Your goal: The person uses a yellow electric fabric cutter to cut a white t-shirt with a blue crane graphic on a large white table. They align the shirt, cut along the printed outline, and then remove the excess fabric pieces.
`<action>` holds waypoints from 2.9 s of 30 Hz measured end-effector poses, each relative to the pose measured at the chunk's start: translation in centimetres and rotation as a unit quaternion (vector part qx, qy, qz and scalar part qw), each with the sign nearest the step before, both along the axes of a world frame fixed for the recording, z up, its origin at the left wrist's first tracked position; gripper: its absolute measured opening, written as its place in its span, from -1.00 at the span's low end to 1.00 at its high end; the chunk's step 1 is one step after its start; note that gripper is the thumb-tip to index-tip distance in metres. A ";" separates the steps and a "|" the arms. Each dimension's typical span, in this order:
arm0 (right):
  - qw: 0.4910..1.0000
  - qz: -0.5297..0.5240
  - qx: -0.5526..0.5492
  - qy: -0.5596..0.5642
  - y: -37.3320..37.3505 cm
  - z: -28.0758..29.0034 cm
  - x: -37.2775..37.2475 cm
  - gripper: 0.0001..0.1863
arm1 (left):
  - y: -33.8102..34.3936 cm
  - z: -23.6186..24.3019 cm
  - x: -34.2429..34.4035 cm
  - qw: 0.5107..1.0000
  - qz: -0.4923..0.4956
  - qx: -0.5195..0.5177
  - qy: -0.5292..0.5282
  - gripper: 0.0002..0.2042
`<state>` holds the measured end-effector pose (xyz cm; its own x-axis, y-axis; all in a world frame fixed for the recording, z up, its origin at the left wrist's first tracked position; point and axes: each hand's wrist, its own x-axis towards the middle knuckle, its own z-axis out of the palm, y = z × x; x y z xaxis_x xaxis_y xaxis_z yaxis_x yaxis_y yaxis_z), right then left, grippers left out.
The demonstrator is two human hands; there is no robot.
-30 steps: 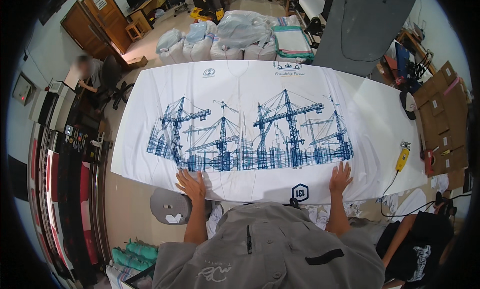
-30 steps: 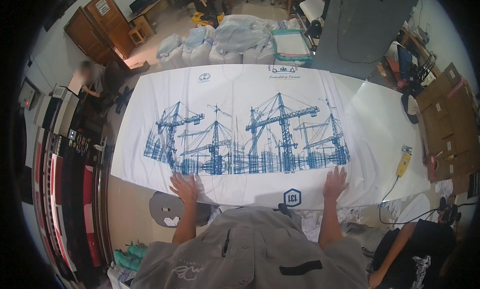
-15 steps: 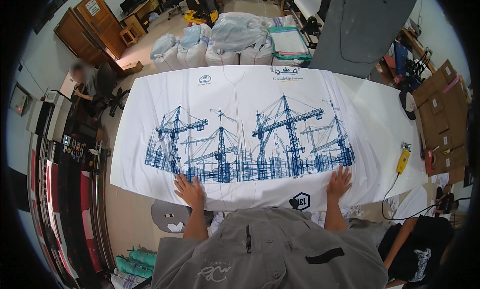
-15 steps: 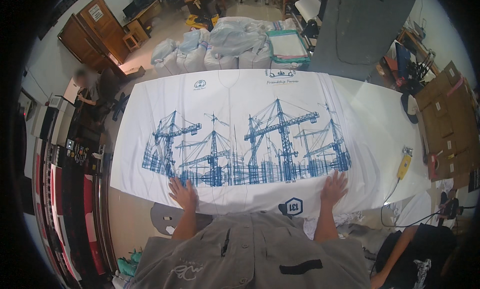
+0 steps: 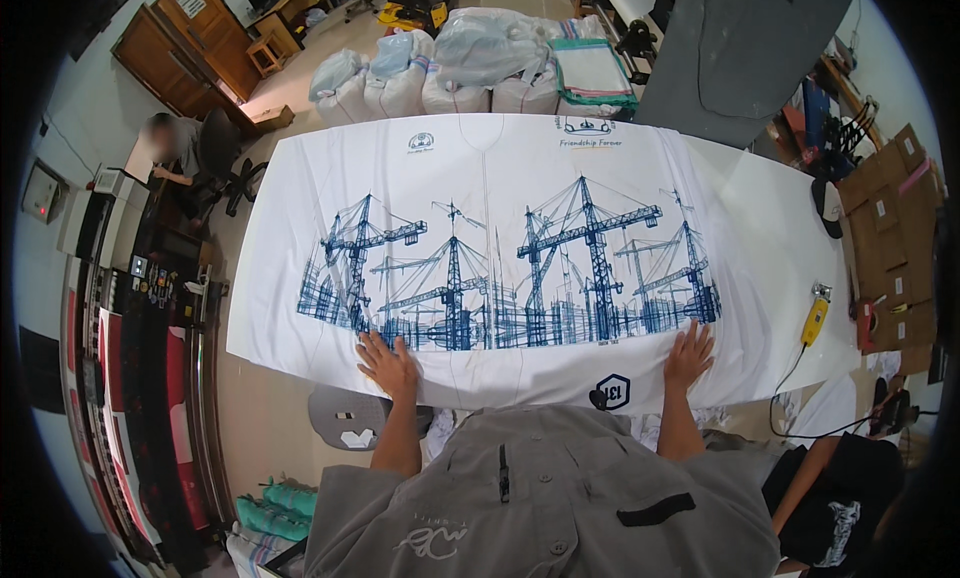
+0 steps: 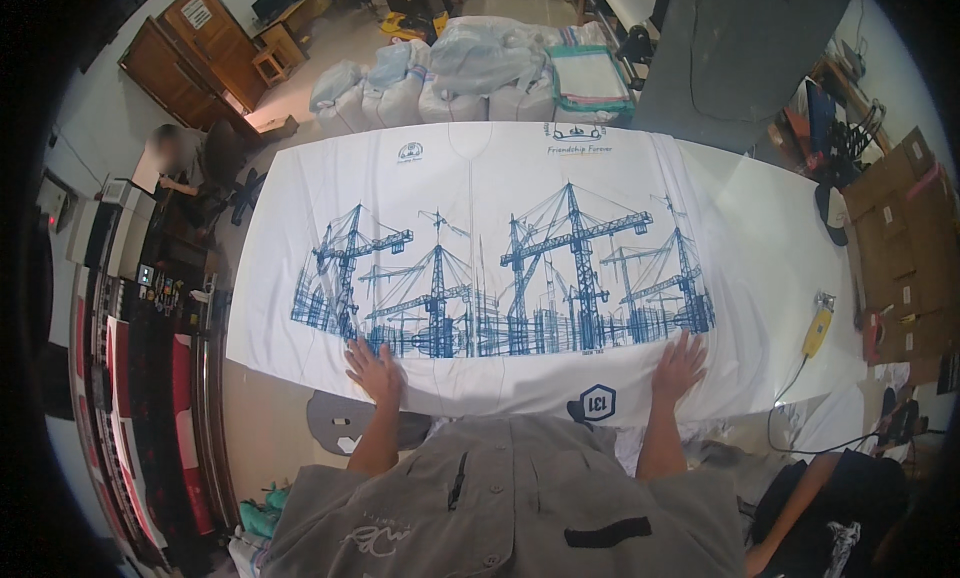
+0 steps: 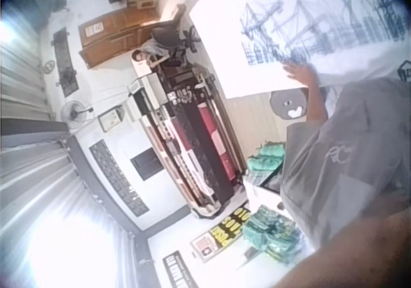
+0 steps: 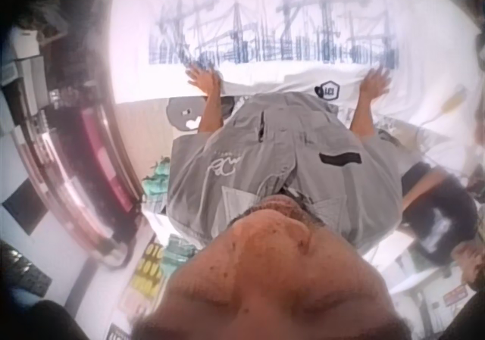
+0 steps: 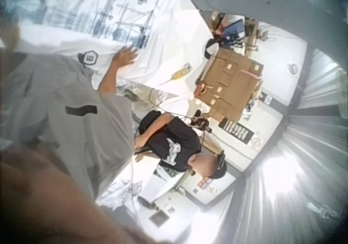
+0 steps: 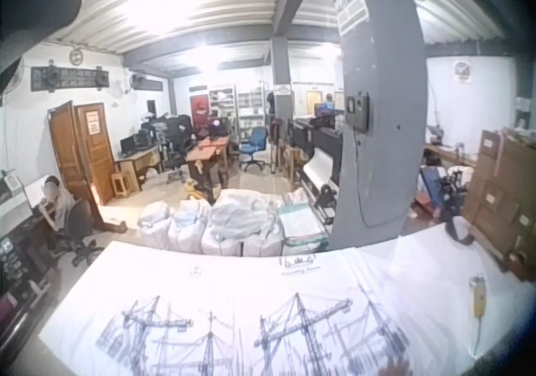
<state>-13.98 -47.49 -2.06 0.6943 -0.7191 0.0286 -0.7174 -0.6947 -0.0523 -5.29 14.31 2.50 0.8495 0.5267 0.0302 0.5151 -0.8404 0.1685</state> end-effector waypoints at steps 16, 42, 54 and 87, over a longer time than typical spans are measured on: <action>0.999 -0.007 0.012 0.049 -0.9 -0.7 0.1 -0.37 | -0.5 0.8 0.0 1.000 -0.003 0.007 0.002 -0.29; 0.986 -0.013 0.125 0.111 -2.7 -0.2 0.7 -0.28 | -0.4 0.4 0.2 0.999 -0.003 0.037 0.022 -0.28; 1.000 0.018 0.022 0.001 -1.3 -0.5 0.0 -0.34 | 2.2 -3.5 1.0 0.994 -0.022 0.105 0.032 -0.29; 0.994 0.024 -0.022 0.108 -29.3 -2.8 -2.6 -0.36 | -23.2 -2.6 -1.0 0.990 -0.108 -0.094 0.002 -0.28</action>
